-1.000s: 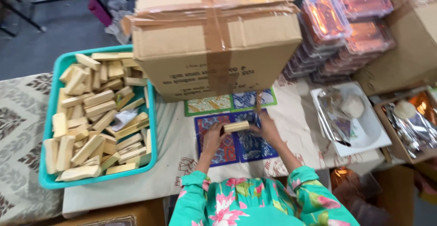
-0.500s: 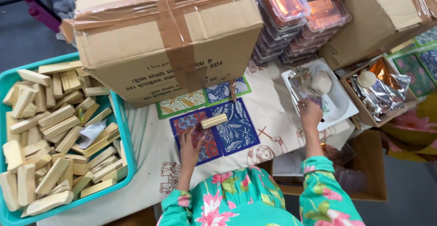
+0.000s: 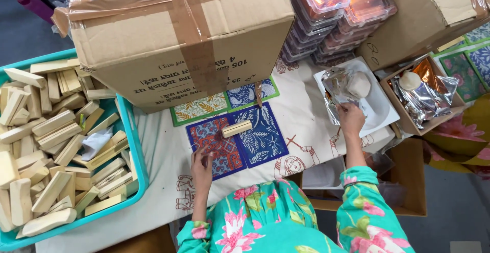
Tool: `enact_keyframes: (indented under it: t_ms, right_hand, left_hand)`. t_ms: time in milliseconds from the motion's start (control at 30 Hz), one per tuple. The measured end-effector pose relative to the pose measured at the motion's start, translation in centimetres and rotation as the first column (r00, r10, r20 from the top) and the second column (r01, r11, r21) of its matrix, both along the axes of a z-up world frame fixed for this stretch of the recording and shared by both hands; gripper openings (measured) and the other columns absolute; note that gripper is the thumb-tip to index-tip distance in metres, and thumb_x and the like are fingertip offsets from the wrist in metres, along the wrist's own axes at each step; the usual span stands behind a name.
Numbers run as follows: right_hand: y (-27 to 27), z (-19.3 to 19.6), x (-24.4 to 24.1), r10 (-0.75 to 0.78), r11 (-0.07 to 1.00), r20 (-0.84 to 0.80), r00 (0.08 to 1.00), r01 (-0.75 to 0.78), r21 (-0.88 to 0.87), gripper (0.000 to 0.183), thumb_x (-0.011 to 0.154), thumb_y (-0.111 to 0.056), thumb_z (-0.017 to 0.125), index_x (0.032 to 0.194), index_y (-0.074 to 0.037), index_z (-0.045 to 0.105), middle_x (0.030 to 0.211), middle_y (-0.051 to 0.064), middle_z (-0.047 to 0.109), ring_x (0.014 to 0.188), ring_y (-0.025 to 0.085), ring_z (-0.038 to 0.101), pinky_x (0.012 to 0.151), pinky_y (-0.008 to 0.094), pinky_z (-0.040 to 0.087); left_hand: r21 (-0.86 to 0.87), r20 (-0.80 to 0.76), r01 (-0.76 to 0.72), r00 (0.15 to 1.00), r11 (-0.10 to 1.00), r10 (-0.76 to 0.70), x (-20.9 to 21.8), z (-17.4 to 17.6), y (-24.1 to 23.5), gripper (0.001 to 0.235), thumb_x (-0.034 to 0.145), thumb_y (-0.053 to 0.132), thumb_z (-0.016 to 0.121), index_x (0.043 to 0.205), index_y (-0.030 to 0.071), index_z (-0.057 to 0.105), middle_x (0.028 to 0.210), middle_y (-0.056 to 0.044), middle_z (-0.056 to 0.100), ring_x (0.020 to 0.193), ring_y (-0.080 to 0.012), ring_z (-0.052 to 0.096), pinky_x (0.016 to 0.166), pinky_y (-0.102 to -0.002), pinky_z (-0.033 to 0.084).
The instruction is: The recorder is wrapping small wooden blocks in metallic foil for packaging.
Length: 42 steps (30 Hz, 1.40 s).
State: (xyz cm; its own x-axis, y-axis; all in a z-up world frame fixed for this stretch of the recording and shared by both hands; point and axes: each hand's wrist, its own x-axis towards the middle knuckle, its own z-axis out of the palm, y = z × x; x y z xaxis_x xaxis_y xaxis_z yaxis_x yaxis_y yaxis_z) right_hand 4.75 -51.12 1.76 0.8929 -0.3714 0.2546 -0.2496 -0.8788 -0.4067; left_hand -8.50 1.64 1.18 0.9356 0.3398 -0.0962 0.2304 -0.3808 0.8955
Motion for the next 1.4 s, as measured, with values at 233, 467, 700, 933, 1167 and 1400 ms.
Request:
enact_keyframes:
  t_ms: [233,467,700,933,1167,1400]
  right_hand:
    - [-0.3,1.2,0.0,-0.037,0.996,-0.021,0.999,0.039,0.082,0.023,0.095,-0.034,0.075,0.103,-0.013,0.082,0.090,0.011,0.076,0.080,0.030,0.073,0.074,0.041,0.056]
    - [-0.2,1.3,0.7,-0.067,0.992,-0.088,0.994,0.075,0.098,0.026,0.094,-0.039,0.076,0.103,-0.015,0.083,0.089,0.012,0.077,0.079,0.032,0.073,0.074,0.042,0.057]
    - [-2.1,-1.2,1.3,-0.029,0.969,-0.194,0.980,0.075,0.234,0.030,0.093,-0.041,0.072,0.102,-0.014,0.082,0.084,0.011,0.077,0.075,0.028,0.075,0.073,0.041,0.056]
    - [-5.0,-3.3,3.0,-0.009,0.973,-0.278,0.961,0.072,0.219,0.035,0.090,-0.046,0.076,0.106,-0.016,0.082,0.094,0.014,0.077,0.087,0.033,0.073,0.083,0.044,0.054]
    - [-6.7,-5.3,3.1,-0.040,0.975,-0.218,0.975,0.087,0.207,0.035,0.093,-0.046,0.077,0.110,-0.015,0.081,0.095,0.015,0.076,0.092,0.037,0.072,0.087,0.045,0.054]
    - [-2.6,-1.0,1.3,0.040,0.996,0.090,0.995,-0.047,0.080,0.026,0.100,-0.013,0.069,0.124,-0.006,0.064,0.107,0.014,0.075,0.100,0.038,0.070,0.088,0.048,0.052]
  left_hand:
    - [-0.015,0.049,0.026,0.998,1.000,-0.025,-0.3,-0.1,-0.5,0.031,0.098,0.019,0.068,0.128,0.009,0.067,0.125,-0.009,0.064,0.093,-0.0154,0.071,0.079,-0.030,0.056]
    - [0.002,0.000,0.010,1.000,1.000,-0.010,-0.2,0.4,-0.6,0.033,0.097,0.020,0.069,0.128,0.011,0.068,0.123,-0.009,0.065,0.091,-0.0179,0.069,0.077,-0.031,0.055]
    - [0.014,0.065,0.032,0.997,0.999,-0.033,-0.5,-0.8,-0.5,0.030,0.097,0.017,0.069,0.127,0.009,0.068,0.119,-0.013,0.064,0.095,-0.0236,0.069,0.082,-0.035,0.055]
    - [0.012,0.070,-0.004,0.998,1.000,0.003,-0.5,-0.2,-0.8,0.032,0.094,0.017,0.071,0.125,0.011,0.068,0.116,-0.013,0.066,0.097,-0.0242,0.070,0.083,-0.035,0.056]
    - [-0.013,-0.023,-0.026,0.999,1.000,0.026,-0.6,1.2,-1.1,0.031,0.094,0.018,0.069,0.125,0.014,0.069,0.118,-0.009,0.067,0.098,-0.0216,0.071,0.081,-0.036,0.057]
    - [0.012,-0.010,-0.022,1.000,1.000,0.023,-0.7,0.8,-1.2,0.031,0.095,0.018,0.069,0.125,0.015,0.069,0.120,-0.009,0.068,0.099,-0.0222,0.072,0.083,-0.036,0.056]
